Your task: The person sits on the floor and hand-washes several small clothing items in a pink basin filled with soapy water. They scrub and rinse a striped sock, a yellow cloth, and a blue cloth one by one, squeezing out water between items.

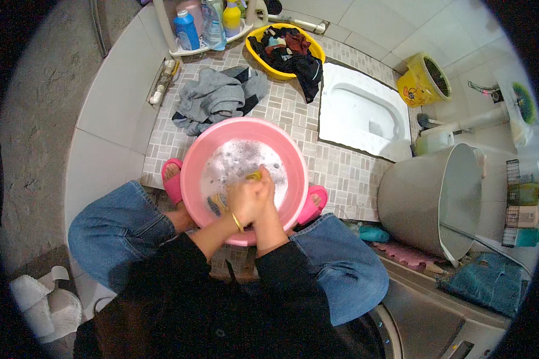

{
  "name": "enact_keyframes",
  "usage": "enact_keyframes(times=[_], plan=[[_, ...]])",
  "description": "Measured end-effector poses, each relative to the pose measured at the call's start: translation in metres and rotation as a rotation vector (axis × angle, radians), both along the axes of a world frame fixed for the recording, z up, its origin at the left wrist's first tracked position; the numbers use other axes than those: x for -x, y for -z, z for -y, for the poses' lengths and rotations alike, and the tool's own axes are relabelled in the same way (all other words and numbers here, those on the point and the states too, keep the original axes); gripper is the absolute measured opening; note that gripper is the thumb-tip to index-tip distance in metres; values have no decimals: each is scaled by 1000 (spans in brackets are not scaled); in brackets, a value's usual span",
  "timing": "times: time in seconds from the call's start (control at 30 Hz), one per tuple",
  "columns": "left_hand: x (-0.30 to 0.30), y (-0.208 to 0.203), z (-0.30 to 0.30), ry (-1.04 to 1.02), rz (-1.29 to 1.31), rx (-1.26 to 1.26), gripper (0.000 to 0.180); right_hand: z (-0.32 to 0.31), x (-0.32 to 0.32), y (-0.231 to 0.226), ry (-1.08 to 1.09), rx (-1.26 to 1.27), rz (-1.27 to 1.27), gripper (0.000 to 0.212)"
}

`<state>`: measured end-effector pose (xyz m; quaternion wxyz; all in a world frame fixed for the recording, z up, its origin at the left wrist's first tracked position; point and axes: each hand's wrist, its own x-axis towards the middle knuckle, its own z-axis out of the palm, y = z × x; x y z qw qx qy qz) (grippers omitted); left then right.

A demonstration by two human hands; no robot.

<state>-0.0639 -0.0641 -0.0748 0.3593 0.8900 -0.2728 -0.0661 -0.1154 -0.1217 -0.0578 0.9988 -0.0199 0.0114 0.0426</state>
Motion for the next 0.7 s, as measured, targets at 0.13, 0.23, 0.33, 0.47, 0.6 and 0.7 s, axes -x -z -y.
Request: enact_keyframes(times=[0.13, 0.23, 0.33, 0.47, 0.6, 0.7], plan=[[-4, -28, 9, 97, -142, -111, 23, -8, 5, 57, 319, 46, -421, 34], [-31, -58, -6, -191, -195, -63, 25, -27, -17, -1, 266, 259, -777, 29], [16, -78, -8, -42, -211, 117, 19, -2, -12, 22, 239, 259, -551, 26], [15, -76, 1, 23, -172, -50, 16, 1, 4, 31, 141, 116, -195, 24], [-65, -31, -21, -5, -50, -275, 38, -18, -20, 0, 230, 423, -865, 24], [-84, -12, -31, 31, -74, -412, 40, 8, -18, -16, 379, 600, -895, 25]])
